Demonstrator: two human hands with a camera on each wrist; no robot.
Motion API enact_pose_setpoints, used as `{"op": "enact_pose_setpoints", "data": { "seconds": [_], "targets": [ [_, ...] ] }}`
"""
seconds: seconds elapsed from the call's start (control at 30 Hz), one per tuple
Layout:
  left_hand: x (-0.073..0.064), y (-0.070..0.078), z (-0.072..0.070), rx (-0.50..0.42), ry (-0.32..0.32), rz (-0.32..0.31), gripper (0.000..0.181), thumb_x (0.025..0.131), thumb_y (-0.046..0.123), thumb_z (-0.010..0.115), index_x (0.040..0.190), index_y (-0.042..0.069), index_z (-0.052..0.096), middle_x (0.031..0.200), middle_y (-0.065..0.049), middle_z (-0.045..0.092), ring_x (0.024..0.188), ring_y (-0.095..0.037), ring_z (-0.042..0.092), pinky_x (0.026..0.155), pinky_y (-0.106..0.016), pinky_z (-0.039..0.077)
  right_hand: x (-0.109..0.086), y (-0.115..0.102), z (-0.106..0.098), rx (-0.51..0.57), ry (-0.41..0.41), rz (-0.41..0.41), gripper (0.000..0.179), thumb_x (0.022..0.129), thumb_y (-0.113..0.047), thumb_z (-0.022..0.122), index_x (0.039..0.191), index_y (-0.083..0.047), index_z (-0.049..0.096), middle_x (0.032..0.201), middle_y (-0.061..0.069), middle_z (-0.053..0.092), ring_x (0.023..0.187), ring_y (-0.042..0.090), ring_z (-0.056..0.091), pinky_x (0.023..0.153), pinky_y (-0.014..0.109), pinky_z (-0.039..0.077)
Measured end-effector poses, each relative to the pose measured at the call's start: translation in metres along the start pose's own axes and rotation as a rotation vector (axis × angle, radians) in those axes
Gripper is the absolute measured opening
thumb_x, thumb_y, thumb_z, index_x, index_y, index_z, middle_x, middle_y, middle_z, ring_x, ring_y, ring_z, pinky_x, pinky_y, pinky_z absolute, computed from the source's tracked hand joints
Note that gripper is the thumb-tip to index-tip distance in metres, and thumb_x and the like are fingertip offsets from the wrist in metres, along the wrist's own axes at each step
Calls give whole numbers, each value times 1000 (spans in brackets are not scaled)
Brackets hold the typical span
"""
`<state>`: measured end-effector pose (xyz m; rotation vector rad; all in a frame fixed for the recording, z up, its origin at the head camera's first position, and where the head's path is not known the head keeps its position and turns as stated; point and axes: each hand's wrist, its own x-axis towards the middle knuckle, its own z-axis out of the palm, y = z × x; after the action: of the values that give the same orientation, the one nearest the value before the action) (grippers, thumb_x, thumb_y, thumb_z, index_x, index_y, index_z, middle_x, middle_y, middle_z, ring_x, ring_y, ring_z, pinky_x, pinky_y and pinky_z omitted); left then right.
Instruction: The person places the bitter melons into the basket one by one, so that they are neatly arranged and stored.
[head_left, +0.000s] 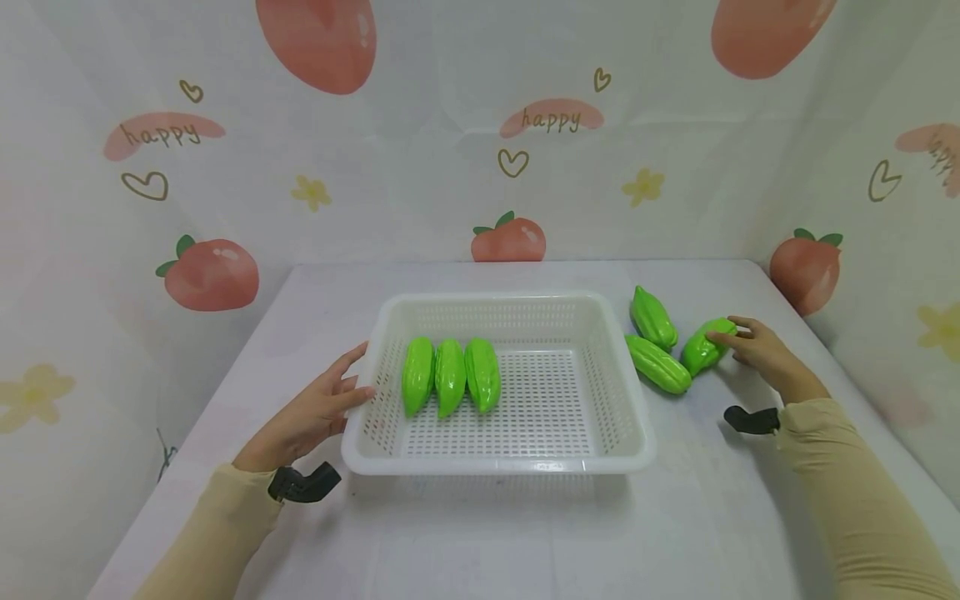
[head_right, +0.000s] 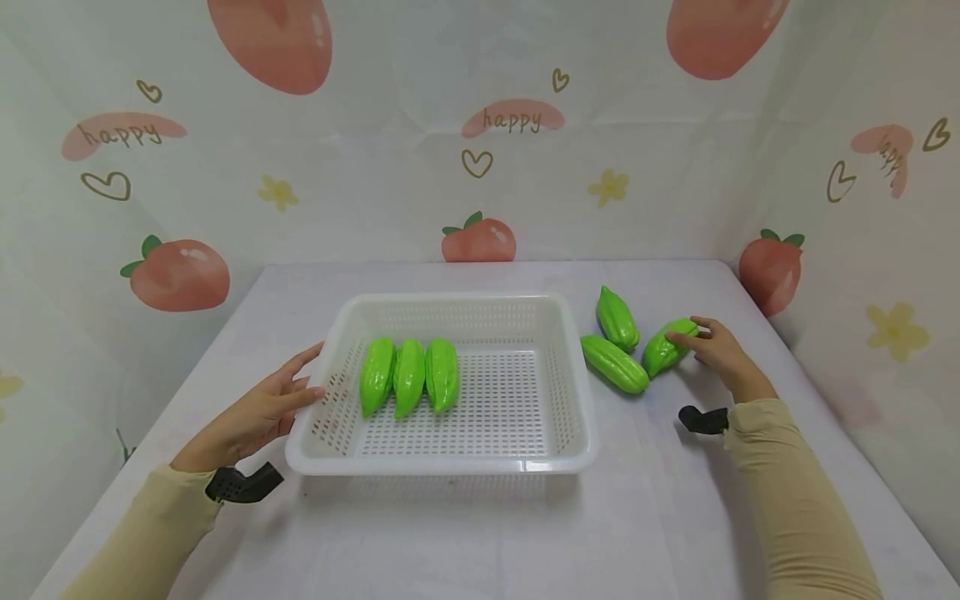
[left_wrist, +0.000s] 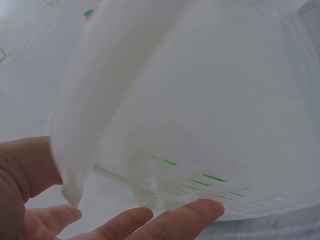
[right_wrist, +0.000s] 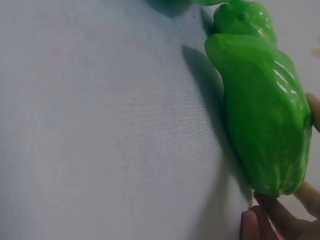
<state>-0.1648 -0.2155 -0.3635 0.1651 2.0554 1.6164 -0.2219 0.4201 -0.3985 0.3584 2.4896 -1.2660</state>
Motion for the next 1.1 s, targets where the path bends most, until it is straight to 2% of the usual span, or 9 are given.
{"op": "enact_pose_setpoints", "data": {
  "seconds": [0.03,0.17,0.3,0.4,0.53,0.8,0.93,0.97,1.1],
  "targets": [
    [0,0,0,-1,0,0,82,97,26,60,155,34,3,144,-20,42,109,-28,63,92,-43,51,0,3,6,4,44,-22,95,95,-50,52,152,4,-3,150,42,1,134,58,25,109,67,19],
    [-1,1,1,-2,2,-2,82,97,26,59,155,33,3,145,-20,42,109,-28,63,92,-44,51,-3,5,15,17,111,-97,92,97,-46,52,152,2,-3,151,41,3,132,55,29,110,63,21],
    [-1,2,1,8,7,2,81,97,25,59,155,32,3,144,-21,43,109,-28,63,91,-44,52,-2,3,15,36,118,-145,92,95,-39,60,153,1,2,153,38,4,121,33,47,97,27,47],
    [-1,1,2,19,10,8,81,97,25,59,156,32,4,142,-21,45,108,-29,63,90,-44,52,0,4,17,86,121,-185,90,94,-34,62,153,1,3,154,36,2,105,7,49,75,6,45],
    [-1,0,2,22,11,11,81,97,25,60,156,33,5,141,-21,46,108,-29,63,89,-44,53,2,4,18,150,120,-207,89,95,-30,62,153,0,2,156,34,-2,93,-7,42,74,7,46],
    [1,-1,1,11,11,2,82,96,26,60,155,34,4,144,-20,43,109,-29,63,90,-45,52,-1,2,16,136,191,-202,89,94,-34,62,154,-1,5,155,35,2,104,9,46,70,7,45],
    [1,-2,1,6,13,-4,82,96,26,61,155,34,4,146,-20,42,109,-29,63,91,-45,52,-2,1,10,193,205,-220,88,94,-32,62,154,-1,5,155,36,2,92,-8,45,72,6,46],
    [1,-2,1,9,15,-4,82,96,26,61,155,34,4,145,-20,42,109,-29,63,90,-45,52,-3,1,8,219,204,-225,88,94,-32,62,154,-2,5,155,36,2,89,-12,44,73,6,46],
    [1,-2,1,21,19,3,81,96,26,61,155,33,5,143,-21,44,108,-29,63,90,-45,53,-7,-5,2,484,176,-230,86,93,-21,65,156,-12,8,140,21,34,83,-13,51,72,8,49]
  ]
}}
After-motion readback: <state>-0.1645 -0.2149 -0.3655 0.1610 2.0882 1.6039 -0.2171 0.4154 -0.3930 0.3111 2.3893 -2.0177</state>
